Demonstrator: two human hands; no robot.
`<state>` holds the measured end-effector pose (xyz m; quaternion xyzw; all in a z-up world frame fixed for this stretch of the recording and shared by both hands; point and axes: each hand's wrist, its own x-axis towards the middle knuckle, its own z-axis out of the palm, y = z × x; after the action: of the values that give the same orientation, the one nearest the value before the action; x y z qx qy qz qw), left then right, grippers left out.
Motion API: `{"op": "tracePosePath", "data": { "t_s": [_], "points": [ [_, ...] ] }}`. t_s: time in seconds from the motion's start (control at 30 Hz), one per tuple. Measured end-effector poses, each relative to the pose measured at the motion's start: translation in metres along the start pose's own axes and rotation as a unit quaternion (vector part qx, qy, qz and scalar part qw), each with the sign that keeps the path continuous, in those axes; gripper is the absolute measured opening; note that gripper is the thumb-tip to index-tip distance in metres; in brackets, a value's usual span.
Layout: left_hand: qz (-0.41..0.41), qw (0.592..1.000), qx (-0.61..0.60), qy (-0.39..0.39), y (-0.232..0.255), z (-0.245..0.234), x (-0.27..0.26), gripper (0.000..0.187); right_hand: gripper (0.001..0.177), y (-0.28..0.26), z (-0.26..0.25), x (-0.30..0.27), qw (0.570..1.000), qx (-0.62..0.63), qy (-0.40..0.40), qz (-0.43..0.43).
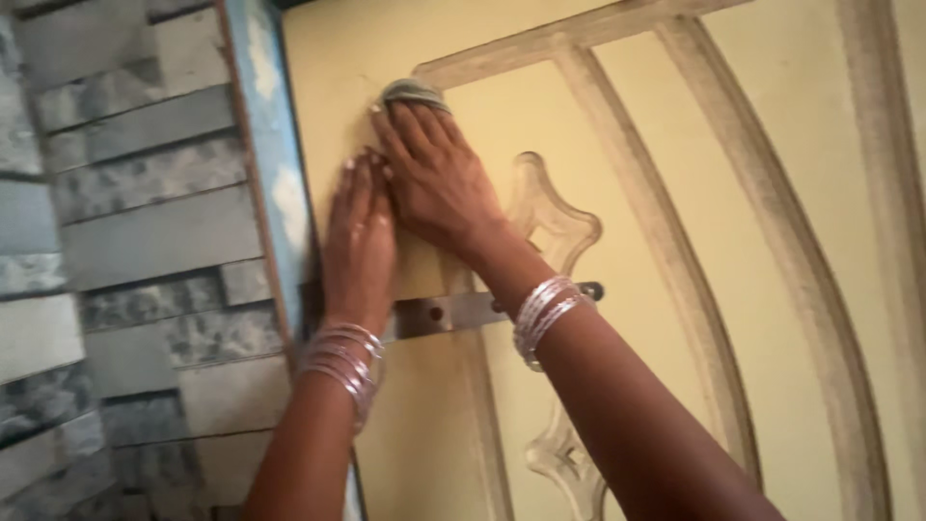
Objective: The person wipes the surface of a cream-colored door with a cloth, moving the cloth in circular and vertical motions across the panels and around the handle and hinges.
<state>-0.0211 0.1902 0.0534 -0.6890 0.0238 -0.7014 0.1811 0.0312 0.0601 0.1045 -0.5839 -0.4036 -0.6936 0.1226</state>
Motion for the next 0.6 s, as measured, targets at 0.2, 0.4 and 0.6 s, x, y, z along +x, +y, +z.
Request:
{"op": "tracePosePath", "data": {
  "t_s": [0.2,0.4,0.6],
  "points": [
    [-0.133,0.977,-0.167,-0.012,0.057,0.003,-0.001,0.079,0.062,0.019,-0.015,0.009,0.993,0.112,-0.027,0.021],
    [-0.110,0.979,-0.168,0.015,0.093,-0.003,0.019,0.084,0.041,0.058,-0.027,0.002,0.982,-0.150,0.096,-0.065],
    [-0.054,0.984,-0.163,0.039,0.122,0.015,0.049,0.070,0.049,0.091,-0.068,-0.031,0.987,-0.116,0.058,0.092]
  ]
}}
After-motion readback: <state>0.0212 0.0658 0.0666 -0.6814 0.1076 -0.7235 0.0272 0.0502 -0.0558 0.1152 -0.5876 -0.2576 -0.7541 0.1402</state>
